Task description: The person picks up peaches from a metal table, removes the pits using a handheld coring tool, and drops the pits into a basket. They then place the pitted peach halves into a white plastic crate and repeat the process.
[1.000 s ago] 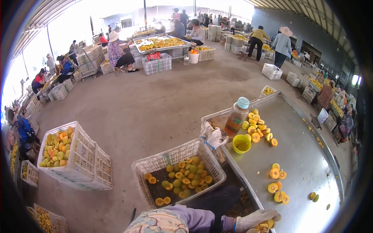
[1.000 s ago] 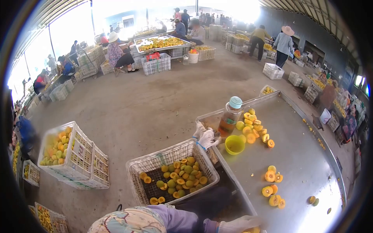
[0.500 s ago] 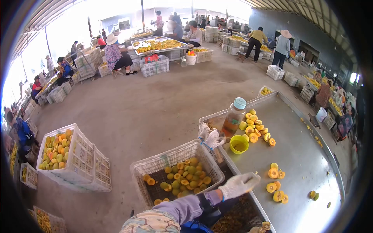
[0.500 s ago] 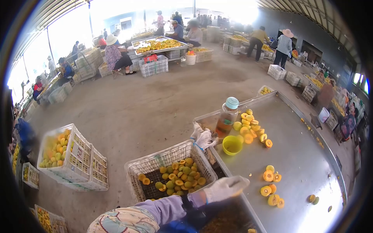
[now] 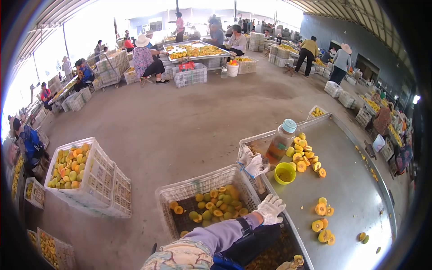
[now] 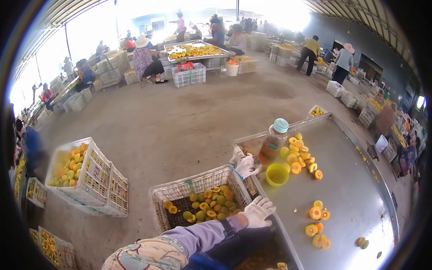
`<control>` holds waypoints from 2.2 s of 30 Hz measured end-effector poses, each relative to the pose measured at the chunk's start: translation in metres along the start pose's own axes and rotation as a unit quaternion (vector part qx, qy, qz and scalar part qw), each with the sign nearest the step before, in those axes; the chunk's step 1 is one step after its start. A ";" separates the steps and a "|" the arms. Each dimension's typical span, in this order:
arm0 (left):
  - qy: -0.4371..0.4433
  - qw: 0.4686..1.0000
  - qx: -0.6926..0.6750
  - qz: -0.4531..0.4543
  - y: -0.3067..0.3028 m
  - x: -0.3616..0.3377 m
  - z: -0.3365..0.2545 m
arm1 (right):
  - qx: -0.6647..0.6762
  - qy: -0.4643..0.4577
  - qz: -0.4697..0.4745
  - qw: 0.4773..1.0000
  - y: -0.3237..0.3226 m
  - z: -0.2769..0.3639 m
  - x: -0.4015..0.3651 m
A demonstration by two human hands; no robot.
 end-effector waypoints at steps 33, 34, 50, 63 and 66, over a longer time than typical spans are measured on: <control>0.109 0.993 0.028 0.044 0.046 0.027 -0.005 | -0.037 0.077 -0.035 0.996 -0.030 -0.020 0.026; 0.114 0.992 0.028 0.045 0.045 0.027 -0.006 | -0.031 0.079 -0.031 0.996 -0.029 -0.021 0.025; 0.110 0.992 0.035 0.052 0.041 0.026 -0.007 | -0.047 0.098 -0.056 0.992 -0.049 -0.027 0.027; 0.101 0.993 0.030 0.050 0.049 0.028 -0.004 | -0.089 0.083 -0.047 0.991 -0.012 -0.023 0.028; 0.100 0.994 0.026 0.044 0.050 0.029 -0.004 | -0.111 0.081 -0.042 0.990 -0.002 -0.020 0.026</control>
Point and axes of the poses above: each hand's wrist, its own x-axis towards the middle knuckle, its own y-axis out of the palm, z = x × y, the point moved 5 cm from there along x, towards the middle knuckle, and after that the axes turned 13 degrees about -z, right-handed, at the moved point
